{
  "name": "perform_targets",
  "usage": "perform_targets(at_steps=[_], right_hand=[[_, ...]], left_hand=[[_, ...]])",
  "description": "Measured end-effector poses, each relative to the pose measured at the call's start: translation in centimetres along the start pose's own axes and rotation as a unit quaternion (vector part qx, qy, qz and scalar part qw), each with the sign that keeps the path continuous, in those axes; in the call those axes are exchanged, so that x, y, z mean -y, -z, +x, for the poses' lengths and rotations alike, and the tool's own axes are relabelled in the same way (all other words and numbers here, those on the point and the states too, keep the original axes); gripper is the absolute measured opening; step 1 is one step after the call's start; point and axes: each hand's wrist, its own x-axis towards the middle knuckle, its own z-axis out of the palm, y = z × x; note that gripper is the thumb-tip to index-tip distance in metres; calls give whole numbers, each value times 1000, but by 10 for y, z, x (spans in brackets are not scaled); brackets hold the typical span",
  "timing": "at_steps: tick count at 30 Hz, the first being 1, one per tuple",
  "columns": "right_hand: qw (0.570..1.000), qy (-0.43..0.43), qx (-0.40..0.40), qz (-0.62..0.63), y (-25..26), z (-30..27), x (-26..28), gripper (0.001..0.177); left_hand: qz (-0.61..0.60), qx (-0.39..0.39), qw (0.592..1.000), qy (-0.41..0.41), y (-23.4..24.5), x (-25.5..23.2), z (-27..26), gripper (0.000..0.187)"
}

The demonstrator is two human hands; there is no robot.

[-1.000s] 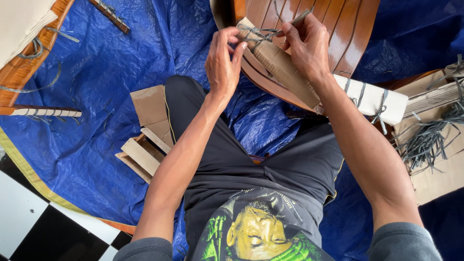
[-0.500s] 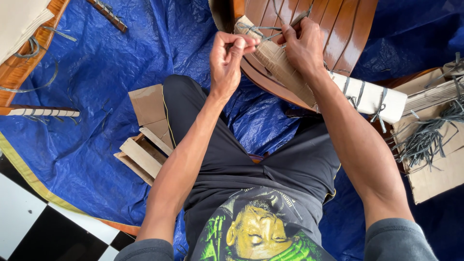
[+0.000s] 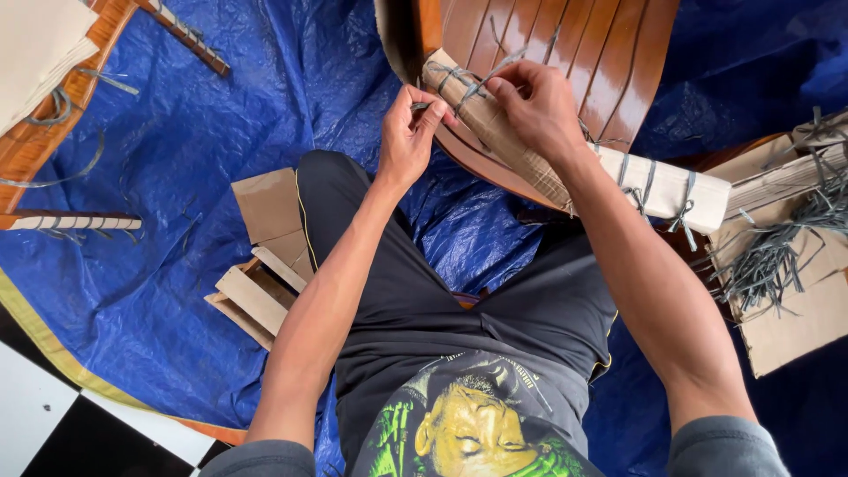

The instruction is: Wrap cardboard strips around the wooden parts of a chair and secure them with plastic ties to prepare the furniture for transport.

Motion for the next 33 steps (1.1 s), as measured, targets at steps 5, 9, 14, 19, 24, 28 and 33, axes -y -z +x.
perform_targets(at_steps=[5,9,14,19,24,28,33], right_hand=[[1000,-13,-12,-5,-10,-1,16,22],[999,-38,-12,27,-11,2,28,23],[999,-9,-43,26,-14,4,15,19],[995,2,-96,0,-17,7,2,17],[992,22,-127,-1,-23,8,-7,15],[991,-4,-132,24,-26,11,3,16],[976,-8,13,217,-11,10,-2,12]], left_hand=[[27,-17,998,54,-4,-6,0,18],[-41,-14,998,41,-4,-11,0,19],[-114,-14,993,10,-7,-18,11,20],[-116,-19,993,-11,-7,-26,17,21],[-125,-26,992,-13,-9,-23,21,20],[-56,-21,998,24,0,-10,8,20],[-16,-21,999,29,3,-11,3,22]])
